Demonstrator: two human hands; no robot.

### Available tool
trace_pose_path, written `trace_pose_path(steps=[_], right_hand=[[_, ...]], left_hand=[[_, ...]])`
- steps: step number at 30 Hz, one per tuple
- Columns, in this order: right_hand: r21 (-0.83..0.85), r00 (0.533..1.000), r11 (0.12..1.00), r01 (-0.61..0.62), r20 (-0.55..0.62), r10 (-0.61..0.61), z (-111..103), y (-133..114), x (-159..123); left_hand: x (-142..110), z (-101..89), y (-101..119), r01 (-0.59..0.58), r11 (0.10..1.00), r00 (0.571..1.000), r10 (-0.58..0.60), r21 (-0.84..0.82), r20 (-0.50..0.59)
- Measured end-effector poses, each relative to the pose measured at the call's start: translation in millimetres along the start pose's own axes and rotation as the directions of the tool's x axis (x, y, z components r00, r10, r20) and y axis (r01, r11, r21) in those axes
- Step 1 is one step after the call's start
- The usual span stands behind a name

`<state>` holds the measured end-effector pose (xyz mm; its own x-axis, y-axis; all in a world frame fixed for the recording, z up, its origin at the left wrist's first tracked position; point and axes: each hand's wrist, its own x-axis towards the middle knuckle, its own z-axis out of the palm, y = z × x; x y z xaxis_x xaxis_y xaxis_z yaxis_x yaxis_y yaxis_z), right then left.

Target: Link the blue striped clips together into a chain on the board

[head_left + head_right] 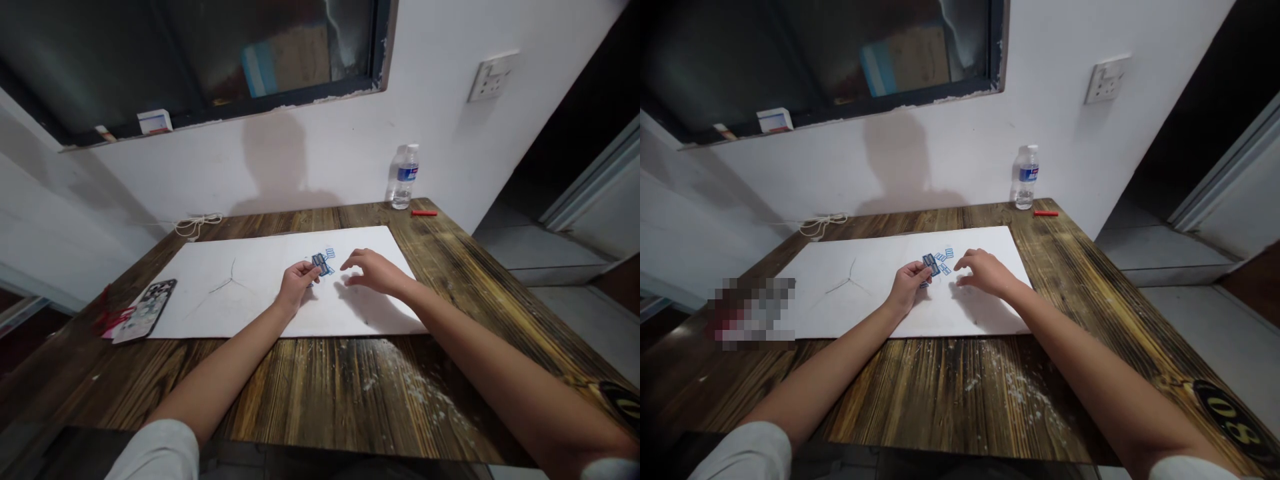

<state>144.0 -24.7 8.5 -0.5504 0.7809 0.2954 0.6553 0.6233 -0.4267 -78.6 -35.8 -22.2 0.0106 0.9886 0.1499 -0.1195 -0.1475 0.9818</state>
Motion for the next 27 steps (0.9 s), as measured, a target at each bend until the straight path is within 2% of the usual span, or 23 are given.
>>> trace_pose_path(steps=[3, 7, 15, 27], right_hand=[[-0.105, 0.986, 0.99, -0.094, 0.125, 0.107, -1, 4, -2], [-0.176, 0.96, 0.975, -0.139, 0.218, 0.176, 4, 4, -3], [-0.181, 0.954, 0.961, -0.208, 0.178, 0.24, 20, 10, -3], [-0.18, 0.94, 0.953, -0.244, 0.196, 0.278, 19, 6, -2]], left_hand=[[0, -0.6, -1, 0.005, 1.0, 1.0, -0.005, 0.007, -0.001], [0, -0.6, 0, 0.015, 1.0, 1.0, -0.015, 0.026, -0.001], [-2, 1.3, 2, 0.028, 0.999, 0.999, -0.027, 0.04, -0.016], [-1, 1.0, 4, 0.011, 0.998, 1.0, -0.011, 0.062, -0.011]])
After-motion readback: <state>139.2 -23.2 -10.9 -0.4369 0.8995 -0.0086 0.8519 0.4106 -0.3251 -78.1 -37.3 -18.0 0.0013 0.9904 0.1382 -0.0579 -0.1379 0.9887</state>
